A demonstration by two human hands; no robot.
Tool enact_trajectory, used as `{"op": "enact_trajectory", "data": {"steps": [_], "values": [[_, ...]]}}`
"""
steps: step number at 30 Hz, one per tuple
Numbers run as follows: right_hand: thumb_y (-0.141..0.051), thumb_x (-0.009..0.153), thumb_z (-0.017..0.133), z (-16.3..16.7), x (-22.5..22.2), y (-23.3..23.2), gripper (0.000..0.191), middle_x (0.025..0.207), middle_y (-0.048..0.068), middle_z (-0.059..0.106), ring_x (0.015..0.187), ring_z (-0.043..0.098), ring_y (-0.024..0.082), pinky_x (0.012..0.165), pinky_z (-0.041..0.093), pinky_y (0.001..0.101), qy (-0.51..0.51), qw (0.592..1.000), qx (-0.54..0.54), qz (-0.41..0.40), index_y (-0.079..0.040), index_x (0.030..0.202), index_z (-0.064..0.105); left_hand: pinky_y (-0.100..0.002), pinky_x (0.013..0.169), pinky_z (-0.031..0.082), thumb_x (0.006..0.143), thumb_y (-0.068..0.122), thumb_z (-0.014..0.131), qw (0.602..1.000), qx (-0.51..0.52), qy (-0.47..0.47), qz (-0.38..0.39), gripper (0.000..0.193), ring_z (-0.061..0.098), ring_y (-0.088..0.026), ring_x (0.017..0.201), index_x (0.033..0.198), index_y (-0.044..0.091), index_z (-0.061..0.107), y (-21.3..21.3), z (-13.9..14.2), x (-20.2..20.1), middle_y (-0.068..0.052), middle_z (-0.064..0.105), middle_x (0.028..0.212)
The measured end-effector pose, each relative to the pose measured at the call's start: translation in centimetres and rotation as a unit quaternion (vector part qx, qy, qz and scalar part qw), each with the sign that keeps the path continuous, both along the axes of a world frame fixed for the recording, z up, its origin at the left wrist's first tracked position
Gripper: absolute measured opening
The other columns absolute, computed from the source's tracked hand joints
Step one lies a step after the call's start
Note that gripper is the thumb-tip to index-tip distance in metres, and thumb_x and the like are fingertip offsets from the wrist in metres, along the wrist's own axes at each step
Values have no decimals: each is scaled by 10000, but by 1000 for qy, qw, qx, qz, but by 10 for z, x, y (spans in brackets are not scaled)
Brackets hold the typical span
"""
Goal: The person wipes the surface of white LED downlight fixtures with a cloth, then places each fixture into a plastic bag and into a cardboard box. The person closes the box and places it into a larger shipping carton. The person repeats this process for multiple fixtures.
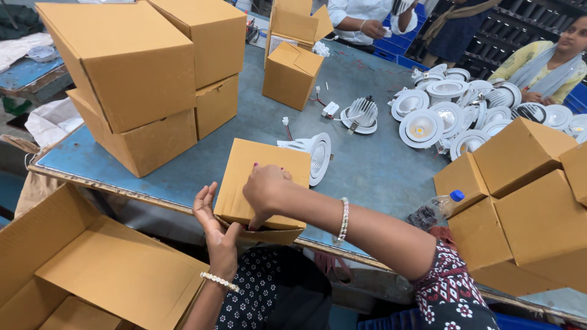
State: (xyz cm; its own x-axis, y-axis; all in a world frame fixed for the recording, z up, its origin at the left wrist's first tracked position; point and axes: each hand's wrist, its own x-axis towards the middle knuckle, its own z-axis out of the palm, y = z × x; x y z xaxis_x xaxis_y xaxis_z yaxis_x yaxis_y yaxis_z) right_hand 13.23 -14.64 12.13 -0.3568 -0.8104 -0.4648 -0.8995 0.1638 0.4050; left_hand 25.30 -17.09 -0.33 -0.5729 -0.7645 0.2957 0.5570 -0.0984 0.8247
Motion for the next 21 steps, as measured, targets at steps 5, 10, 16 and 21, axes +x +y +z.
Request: {"op": "enact_trajectory", "data": {"steps": [5,10,16,21], "values": [[-625,664,795,-23,9,-2,813,1398,371,472,947,663,429,522,628,497,107,994,-10,12,40,1125,716,-400,1200,327,732,-133,519,1000,-15,3,-12,910,338,-239,1475,1539,152,212,-3,3,0,-118,259,1650],[-471,599,793,-23,-13,14,695,1337,372,539,742,744,362,515,601,471,72,982,-150,85,62,1041,738,-391,1230,255,774,-157,544,991,-107,-66,46,897,320,-258,1517,1559,123,212,-6,6,-6,-168,335,1634],[-470,636,752,4,-23,10,451,763,177,730,737,724,363,661,562,452,-58,992,-89,73,-34,752,754,-369,1116,407,740,-172,540,993,-75,-70,53,948,443,-273,1389,1553,129,156,-10,17,-4,-177,378,1587],[-499,654,750,35,-8,6,480,796,166,748,756,724,355,681,571,450,-79,992,-73,60,-38,785,773,-359,930,489,722,-190,540,994,-23,-100,42,954,508,-257,1293,1527,152,161,-15,25,2,-160,414,1563]]}}
